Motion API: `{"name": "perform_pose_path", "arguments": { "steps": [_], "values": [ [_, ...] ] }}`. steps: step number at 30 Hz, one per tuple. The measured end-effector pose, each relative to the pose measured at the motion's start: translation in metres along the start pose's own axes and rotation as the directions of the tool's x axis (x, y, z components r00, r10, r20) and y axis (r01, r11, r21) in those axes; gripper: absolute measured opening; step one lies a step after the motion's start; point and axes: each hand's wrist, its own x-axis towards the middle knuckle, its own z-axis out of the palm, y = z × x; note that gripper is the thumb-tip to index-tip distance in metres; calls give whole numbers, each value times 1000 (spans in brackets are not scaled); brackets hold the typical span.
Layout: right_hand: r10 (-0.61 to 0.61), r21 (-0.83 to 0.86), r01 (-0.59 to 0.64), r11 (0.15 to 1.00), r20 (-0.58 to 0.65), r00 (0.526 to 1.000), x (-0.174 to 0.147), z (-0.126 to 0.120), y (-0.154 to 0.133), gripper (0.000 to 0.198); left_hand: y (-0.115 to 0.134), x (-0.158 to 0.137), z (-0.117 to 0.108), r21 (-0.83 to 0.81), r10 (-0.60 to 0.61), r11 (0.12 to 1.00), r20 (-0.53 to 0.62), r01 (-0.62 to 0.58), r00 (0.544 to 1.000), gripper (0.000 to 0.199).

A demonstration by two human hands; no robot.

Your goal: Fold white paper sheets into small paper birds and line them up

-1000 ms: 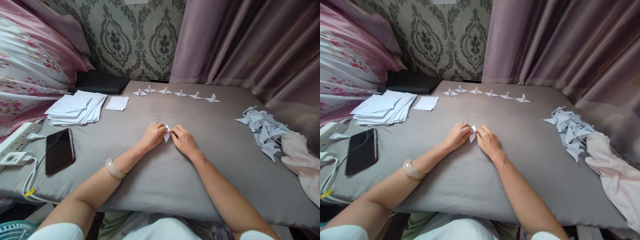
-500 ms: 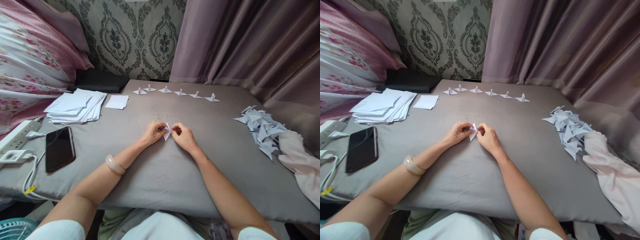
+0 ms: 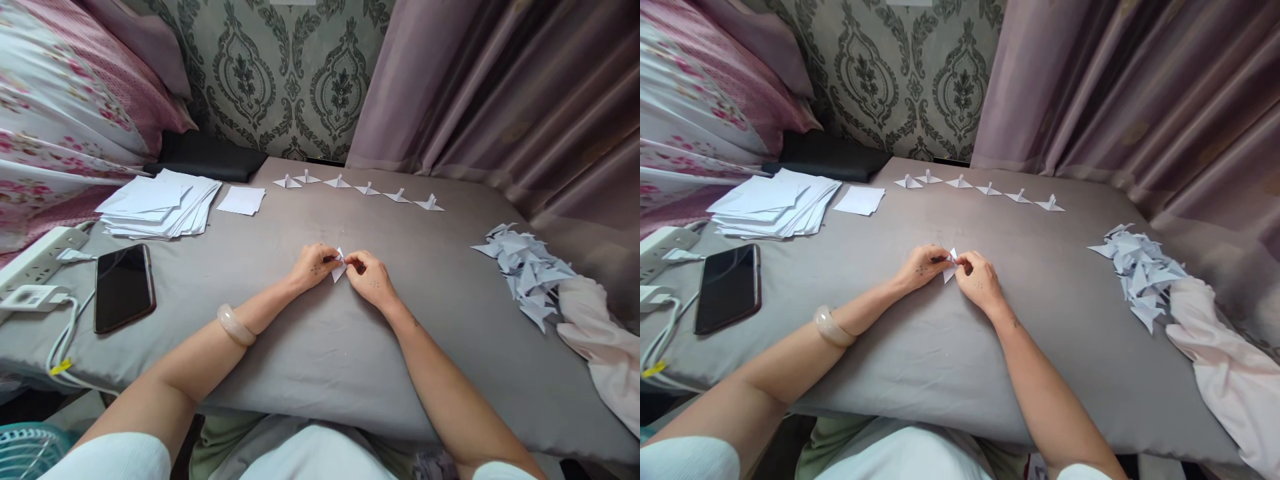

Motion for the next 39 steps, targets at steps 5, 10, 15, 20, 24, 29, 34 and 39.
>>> {"name": "perform_pose_path", "arguments": {
  "steps": [5,10,15,20,24,29,34,39],
  "values": [
    [116,87,-119,989,37,993,2,-1,-9,19,0,1,-1,28,36,999,20,-36,999,16],
    [268,118,-279,953,100,958,9,-5,-20,32,-2,1,0,56,75,995,31,-77,997,23],
    [403,43,-414,909,160,901,18,-11,-28,29,-4,0,1,56,78,995,44,-81,996,19],
    [498,-12,-505,863,187,847,25,-15,-36,16,-6,-1,2,31,82,996,51,-84,995,19],
    [517,-13,-524,851,187,835,29,-15,-41,10,-8,0,3,25,74,997,55,-75,996,20],
    [561,70,-586,807,218,798,31,-17,-44,6,-6,0,0,27,84,996,65,-86,994,22],
    [598,207,-657,725,283,750,28,-17,-38,12,-5,0,-1,21,90,996,61,-92,994,23],
    [620,312,-708,633,342,706,28,-15,-33,16,-5,-1,-1,24,90,996,55,-91,994,23]
  ]
}}
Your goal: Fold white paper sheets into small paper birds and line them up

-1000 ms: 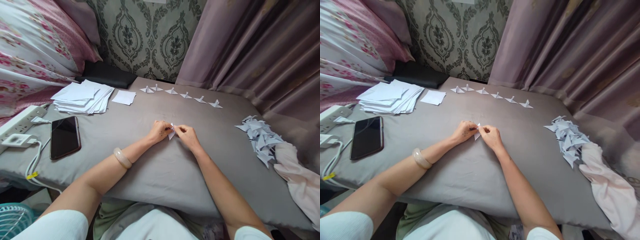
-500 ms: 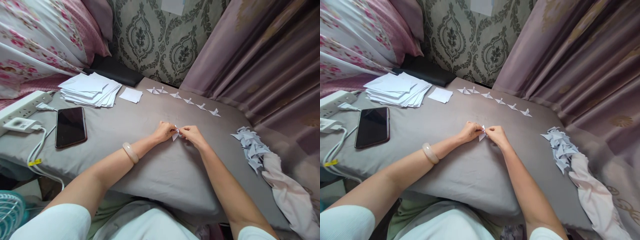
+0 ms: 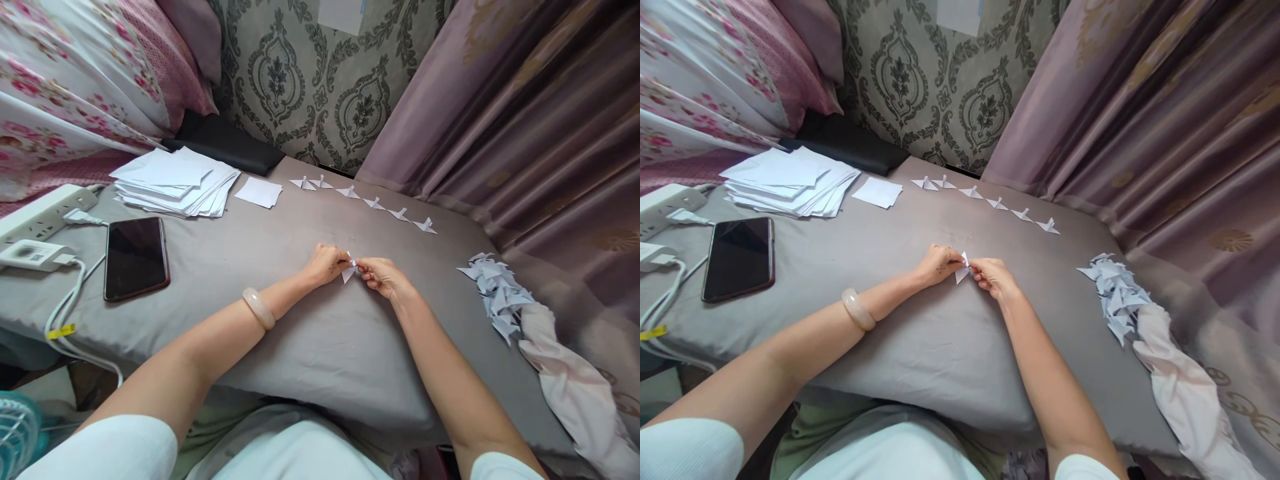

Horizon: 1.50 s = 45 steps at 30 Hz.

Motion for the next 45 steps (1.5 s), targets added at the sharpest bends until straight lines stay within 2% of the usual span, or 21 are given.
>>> {"name": "perform_pose_path", "arguments": {
  "steps": [11,19,30,45],
  "values": [
    [45,125,-52,991,59,997,0,-3,1,14,3,0,-1,-58,-23,998,-9,22,1000,19],
    [94,185,-111,976,99,991,1,-5,2,9,3,-1,-1,-31,-4,1000,21,5,1000,20],
    [111,248,-140,959,127,986,1,-6,4,8,2,0,1,-32,-27,999,0,27,1000,20],
    [22,287,-38,957,56,998,-6,1,9,15,1,0,2,-31,-24,999,13,24,1000,23]
  ]
}}
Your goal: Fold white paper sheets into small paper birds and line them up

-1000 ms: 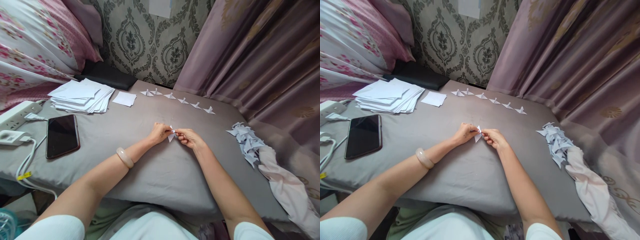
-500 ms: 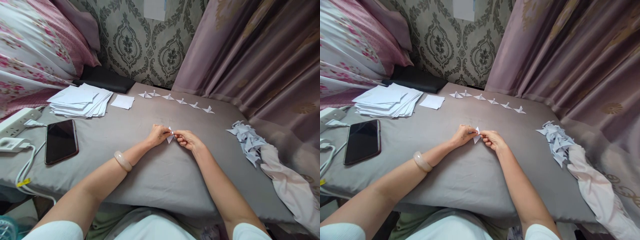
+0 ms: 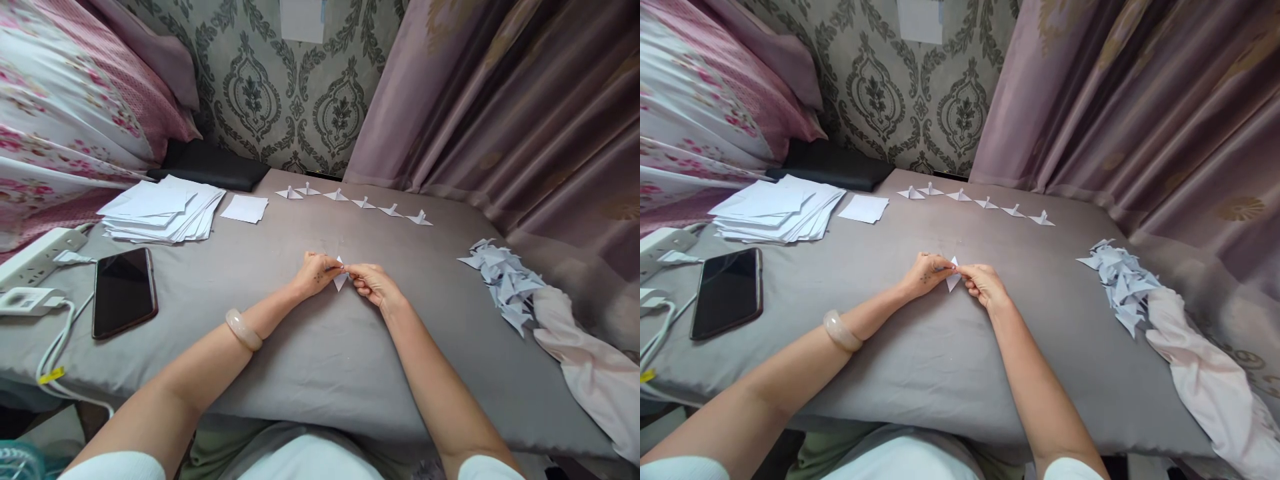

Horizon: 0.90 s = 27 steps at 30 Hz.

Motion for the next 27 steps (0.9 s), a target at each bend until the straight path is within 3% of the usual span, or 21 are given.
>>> {"name": "perform_pose_path", "arguments": {
  "steps": [19,27],
  "values": [
    [21,-62,-20,998,17,1000,4,-6,-1,11,-5,1,2,26,37,999,-29,-36,999,29],
    [-21,-120,18,993,-18,1000,2,-4,-3,19,-1,0,1,10,22,1000,-23,-22,999,23]
  ]
}}
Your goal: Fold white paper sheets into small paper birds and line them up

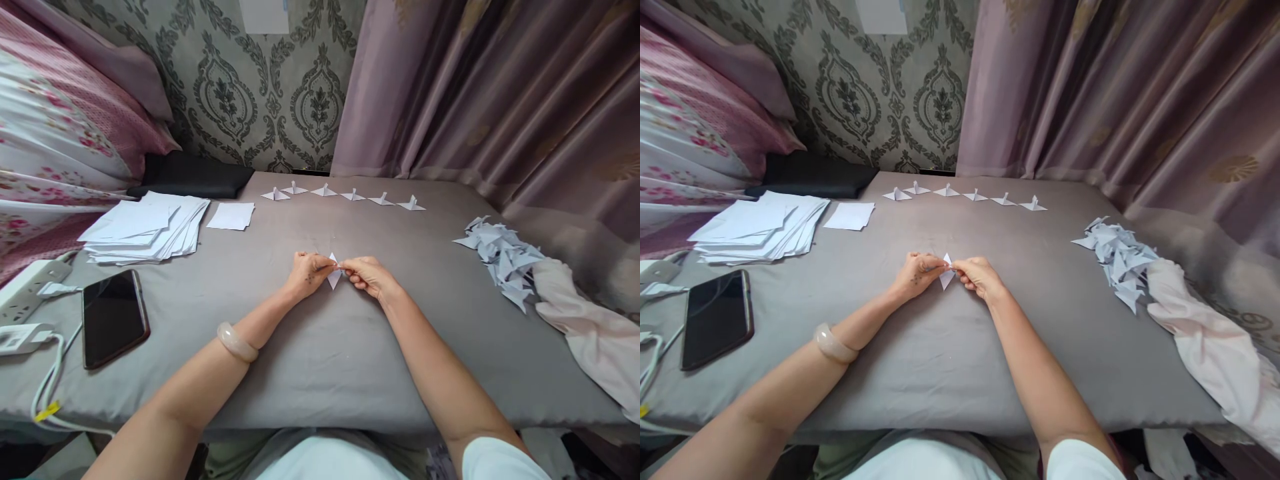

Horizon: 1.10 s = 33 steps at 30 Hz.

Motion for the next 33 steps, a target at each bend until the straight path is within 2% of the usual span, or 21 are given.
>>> {"name": "perform_pose_path", "arguments": {
  "steps": [4,6,7,11,16,20,22,25,28,30,33],
  "values": [
    [-82,-30,81,996,-57,995,-3,-4,5,14,5,1,-2,-79,-61,995,-20,59,998,18],
    [-166,-73,160,984,-75,983,-5,-7,9,8,7,1,-3,-124,-80,989,-18,77,997,18],
    [-229,-128,218,967,-74,971,-5,-8,11,11,8,1,-4,-139,-83,987,-15,80,996,17],
    [-483,-425,435,794,-6,875,-1,-10,21,21,11,1,-5,-140,-89,986,-7,87,996,19],
    [-587,-585,494,644,37,809,3,-7,25,13,12,-1,-4,-81,-97,992,8,97,995,17],
    [-684,-667,581,467,144,715,1,-6,26,12,12,-2,-5,18,-111,994,-20,111,994,15],
    [-719,-684,601,412,161,676,2,-7,27,14,11,-2,-5,75,-139,987,-50,143,989,18],
    [-764,-683,609,402,116,635,5,-8,29,17,8,-3,-5,147,-178,971,-88,189,980,9],
    [-783,-665,598,447,33,622,8,-8,31,21,5,-4,-5,249,-179,943,-177,220,968,13],
    [-773,-661,584,471,9,634,8,-7,32,20,5,-5,-5,302,-161,927,-218,224,962,20],
    [-742,-686,545,483,10,671,5,-5,34,19,8,-9,-6,312,-118,934,-184,172,976,29]
  ]
}}
